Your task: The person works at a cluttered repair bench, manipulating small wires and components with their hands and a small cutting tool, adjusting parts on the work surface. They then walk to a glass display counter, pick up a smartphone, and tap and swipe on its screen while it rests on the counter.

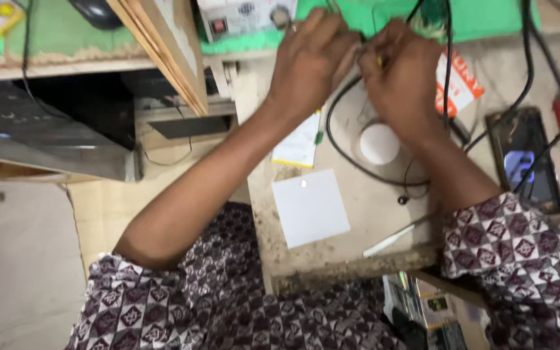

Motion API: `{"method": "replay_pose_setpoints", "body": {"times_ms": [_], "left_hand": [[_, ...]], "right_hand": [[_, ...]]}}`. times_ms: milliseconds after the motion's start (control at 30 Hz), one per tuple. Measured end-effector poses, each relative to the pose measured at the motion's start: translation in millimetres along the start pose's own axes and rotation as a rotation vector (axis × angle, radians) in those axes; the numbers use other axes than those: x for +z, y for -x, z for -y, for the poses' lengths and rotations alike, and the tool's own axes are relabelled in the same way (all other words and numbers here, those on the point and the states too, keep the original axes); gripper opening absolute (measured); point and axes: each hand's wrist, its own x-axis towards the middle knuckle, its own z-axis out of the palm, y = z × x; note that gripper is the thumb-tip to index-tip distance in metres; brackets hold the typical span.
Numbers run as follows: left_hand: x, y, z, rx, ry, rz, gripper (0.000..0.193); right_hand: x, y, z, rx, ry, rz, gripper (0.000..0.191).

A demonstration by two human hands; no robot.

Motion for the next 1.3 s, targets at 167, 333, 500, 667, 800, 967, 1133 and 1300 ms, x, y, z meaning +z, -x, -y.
{"method": "replay_pose_setpoints", "body": {"times_ms": [167,333,500,667,800,967,1133,1300], "left_hand": [[-4.1,0.3,-2.5,-0.037,0.065,-0.021,0.015],[-7.9,-3.0,-5.2,-0.083,0.147,-0.075,0.013],[-8.8,-3.6,-5.1,-0.098,0.221,-0.079,0.017],[-8.0,-2.3,-3.3,-0.106,0.253,-0.061,0.019],[-9.2,-1.7,-3.2,-0.108,0.262,-0.042,0.019],[-9.7,-1.5,-2.6,-0.084,0.284,-0.059,0.021],[-7.9,-1.1,-0.7,-0.08,0.255,-0.053,0.02],[-5.9,-1.4,-0.4,-0.076,0.228,-0.059,0.018]], "right_hand": [[-33.6,-1.3,9.4,0.214,-0.462,-0.066,0.003],[-70.4,-1.0,15.4,0.128,-0.176,0.248,0.006],[-60.7,0.4,12.0,-0.069,0.154,0.22,0.009],[-30.9,-5.4,14.8,0.163,-0.531,0.126,0.016],[-23.0,-10.4,13.0,0.22,-0.655,0.094,0.02],[-17.8,-8.7,3.0,0.016,-0.443,0.109,0.007],[-12.6,-5.9,4.4,-0.011,-0.446,0.105,0.011],[-12.6,-8.0,18.3,0.02,-0.23,0.093,0.009]]}}
